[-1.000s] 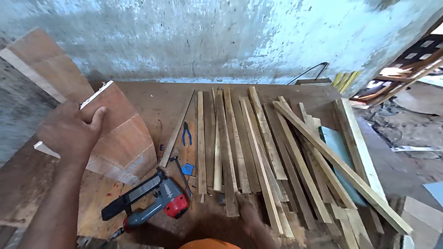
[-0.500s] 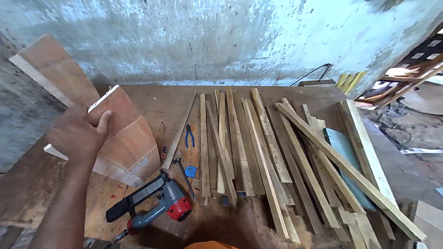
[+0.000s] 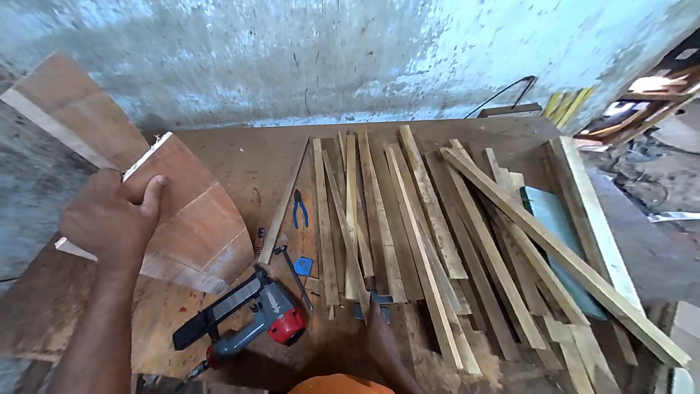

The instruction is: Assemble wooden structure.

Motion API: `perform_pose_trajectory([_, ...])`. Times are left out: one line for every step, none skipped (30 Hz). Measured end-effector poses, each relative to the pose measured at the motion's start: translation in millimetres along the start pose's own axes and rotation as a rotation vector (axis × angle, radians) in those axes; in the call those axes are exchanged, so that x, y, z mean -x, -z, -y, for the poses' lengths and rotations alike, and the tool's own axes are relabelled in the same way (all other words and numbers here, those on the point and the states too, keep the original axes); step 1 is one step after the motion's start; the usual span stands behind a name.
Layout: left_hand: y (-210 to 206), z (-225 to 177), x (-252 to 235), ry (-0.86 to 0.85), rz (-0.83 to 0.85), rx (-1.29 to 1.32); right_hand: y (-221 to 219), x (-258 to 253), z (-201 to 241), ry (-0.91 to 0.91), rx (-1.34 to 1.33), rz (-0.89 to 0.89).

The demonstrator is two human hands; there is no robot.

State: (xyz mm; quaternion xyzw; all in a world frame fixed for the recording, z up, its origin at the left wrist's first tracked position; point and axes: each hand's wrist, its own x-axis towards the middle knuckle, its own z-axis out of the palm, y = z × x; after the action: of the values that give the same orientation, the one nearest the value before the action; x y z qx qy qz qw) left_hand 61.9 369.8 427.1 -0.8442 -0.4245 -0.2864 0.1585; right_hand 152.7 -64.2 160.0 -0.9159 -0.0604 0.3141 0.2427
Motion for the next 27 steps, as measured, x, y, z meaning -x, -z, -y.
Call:
perform_pose_trajectory([0.1,-0.1,-0.1,0.005,0.006,-0.004,0.3,-0.1,-0.6,0.004,-0.008,0.003])
perform_pose_trajectory([0.1,-0.6,-0.3,0.011,0.006,-0.008,0.6,-0.4,-0.9,0.009,-0.023,0.004])
perform_pose_trajectory([0.5,-1.4,-0.6,0.016,0.004,-0.008,0.6,-1.1,-1.4,0.015,-0.038,0.004])
perform_pose_trajectory([1.2,-2.4,-0.9,0.019,0.005,-0.009,0.3,-2.7,-2.8,0.023,-0.061,0.004])
perform_pose_trajectory([1.9,-3.2,-1.2,0.022,0.005,-0.01,-0.3,-5.6,-4.9,0.026,-0.094,0.006])
perform_pose_trajectory([2.9,-4.3,-1.7,0.024,0.009,-0.009,-0.8,-9.5,-8.1,0.027,-0.131,0.009])
perform_pose_trajectory([3.2,-5.3,-2.2,0.023,0.012,-0.008,-1.4,-13.7,-13.5,0.03,-0.181,0.013])
perform_pose_trajectory([3.3,-6.1,-2.9,0.021,0.015,-0.007,-1.9,-18.2,-21.2,0.039,-0.255,0.02])
perform_pose_trajectory([2.8,-6.4,-3.8,0.023,0.01,-0.008,-0.9,-21.8,-29.4,0.054,-0.383,0.038])
perform_pose_trajectory([2.2,-6.4,-4.9,0.024,0.004,-0.011,3.2,-24.2,-36.4,0.069,-0.576,0.09])
perform_pose_trajectory([1.9,-6.3,-5.5,0.024,0.002,-0.013,12.7,-23.7,-40.8,0.052,-0.824,0.206])
perform_pose_trajectory([1.8,-6.1,-5.6,0.025,0.003,-0.013,22.1,-23.2,-46.6,0.018,-1.084,0.362])
perform_pose_trajectory([1.9,-6.0,-5.3,0.023,0.0,-0.006,28.3,-22.8,-52.4,0.0,-1.313,0.523])
perform_pose_trajectory([2.4,-6.1,-5.0,0.022,-0.001,0.004,30.4,-22.3,-56.3,-0.024,-1.503,0.635])
perform_pose_trajectory([2.7,-5.4,-5.0,0.021,-0.003,0.008,30.7,-20.5,-57.1,-0.054,-1.653,0.701])
perform_pose_trajectory([3.7,-5.0,-4.8,0.02,-0.002,0.009,29.1,-18.2,-56.2,-0.086,-1.787,0.75])
perform_pose_trajectory([5.1,-5.2,-4.7,0.018,0.001,0.01,26.4,-16.9,-55.1,-0.1,-1.906,0.813])
perform_pose_trajectory([7.0,-6.6,-4.6,0.01,0.003,0.014,23.4,-16.4,-52.8,-0.087,-2.007,0.886])
perform_pose_trajectory([8.0,-7.5,-4.3,0.009,0.004,0.017,19.9,-15.7,-48.9,-0.054,-2.069,0.94])
perform_pose_trajectory([7.7,-7.3,-4.3,0.011,0.0,0.02,14.8,-16.1,-46.1,0.001,-2.105,0.997])
perform_pose_trajectory([6.3,-6.1,-4.2,0.015,-0.006,0.018,8.0,-17.5,-45.3,0.069,-2.126,1.055])
perform_pose_trajectory([4.3,-3.8,-3.9,0.016,-0.01,0.016,-0.5,-19.6,-45.5,0.147,-2.146,1.11])
perform_pose_trajectory([2.4,-1.3,-3.6,0.015,-0.014,0.014,-9.5,-22.1,-46.9,0.234,-2.16,1.165])
perform_pose_trajectory([1.4,-0.4,-3.3,0.015,-0.016,0.014,-17.2,-24.4,-48.1,0.318,-2.161,1.199])
perform_pose_trajectory([1.3,-0.5,-3.2,0.015,-0.016,0.016,-22.5,-25.8,-48.9,0.379,-2.157,1.219])
perform_pose_trajectory([1.5,-1.1,-3.2,0.011,-0.016,0.019,-25.6,-26.2,-49.4,0.409,-2.147,1.229])
perform_pose_trajectory([1.3,-1.3,-3.0,0.006,-0.016,0.017,-26.9,-25.7,-49.7,0.406,-2.141,1.23])
